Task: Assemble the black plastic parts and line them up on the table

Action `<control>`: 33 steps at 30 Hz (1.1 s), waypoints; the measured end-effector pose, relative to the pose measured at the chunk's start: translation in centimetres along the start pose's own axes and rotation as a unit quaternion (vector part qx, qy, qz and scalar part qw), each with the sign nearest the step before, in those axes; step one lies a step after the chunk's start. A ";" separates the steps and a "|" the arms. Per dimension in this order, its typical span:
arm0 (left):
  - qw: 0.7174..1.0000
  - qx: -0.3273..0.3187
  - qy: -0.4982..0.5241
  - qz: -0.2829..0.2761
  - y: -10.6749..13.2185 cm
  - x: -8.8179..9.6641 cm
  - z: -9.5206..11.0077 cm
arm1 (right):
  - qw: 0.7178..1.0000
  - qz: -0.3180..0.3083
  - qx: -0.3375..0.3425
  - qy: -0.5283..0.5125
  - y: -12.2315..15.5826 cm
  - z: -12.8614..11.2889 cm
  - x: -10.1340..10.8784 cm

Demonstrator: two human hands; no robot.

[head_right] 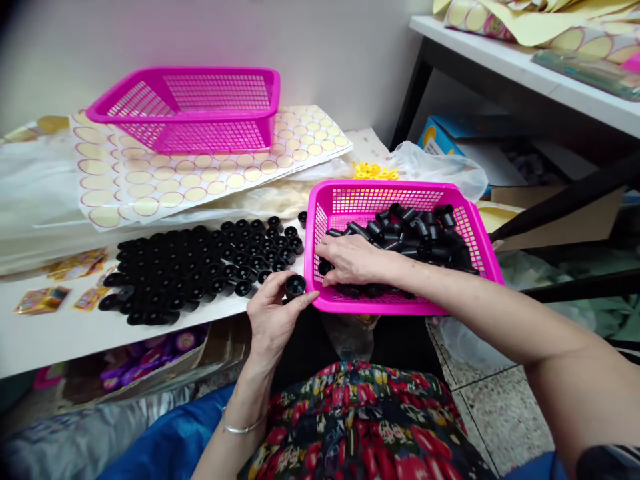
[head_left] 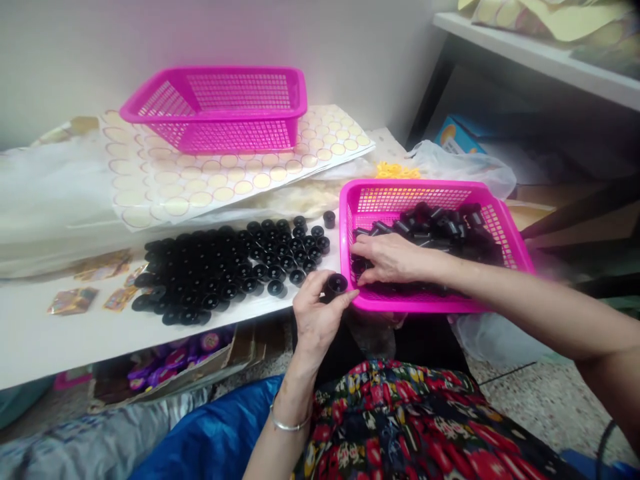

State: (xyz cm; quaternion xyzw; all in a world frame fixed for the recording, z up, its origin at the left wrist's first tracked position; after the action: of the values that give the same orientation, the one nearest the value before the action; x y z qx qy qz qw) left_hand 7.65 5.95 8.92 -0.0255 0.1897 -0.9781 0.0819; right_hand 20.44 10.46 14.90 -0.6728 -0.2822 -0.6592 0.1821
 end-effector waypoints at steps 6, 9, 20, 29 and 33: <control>0.998 -0.049 -0.041 -0.004 -0.4 -0.2 1.5 | 0.998 0.059 0.019 0.023 0.0 0.1 -1.3; 0.997 -0.057 -0.045 0.004 -0.5 -0.2 1.7 | 0.975 0.137 -0.002 -0.177 0.6 1.0 0.4; 0.996 -0.075 -0.049 0.007 -1.0 -0.5 2.6 | 0.795 0.141 -0.015 -0.590 1.4 -0.4 1.4; 0.993 -0.095 -0.055 -0.045 -1.7 -0.8 3.4 | 0.884 0.166 0.063 -0.432 2.0 -0.9 2.8; 0.989 -0.135 -0.051 -0.044 -2.0 -1.4 4.1 | 0.889 0.186 0.085 -0.410 2.0 -1.3 2.8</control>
State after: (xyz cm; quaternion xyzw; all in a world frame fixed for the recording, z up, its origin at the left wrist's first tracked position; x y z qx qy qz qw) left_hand 9.06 6.51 13.42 -0.0948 0.3138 -0.9437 0.0437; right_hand 20.57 8.47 18.01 -0.9053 -0.2564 -0.2524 0.2257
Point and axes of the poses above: each hand's wrist, its own y-axis away from the middle knuckle, its own x-axis out of the back of the hand, z = x × y, the point moved 8 cm from there along -y, towards the middle knuckle, and after that the axes turned 5 degrees about z, right-handed, at the moved point
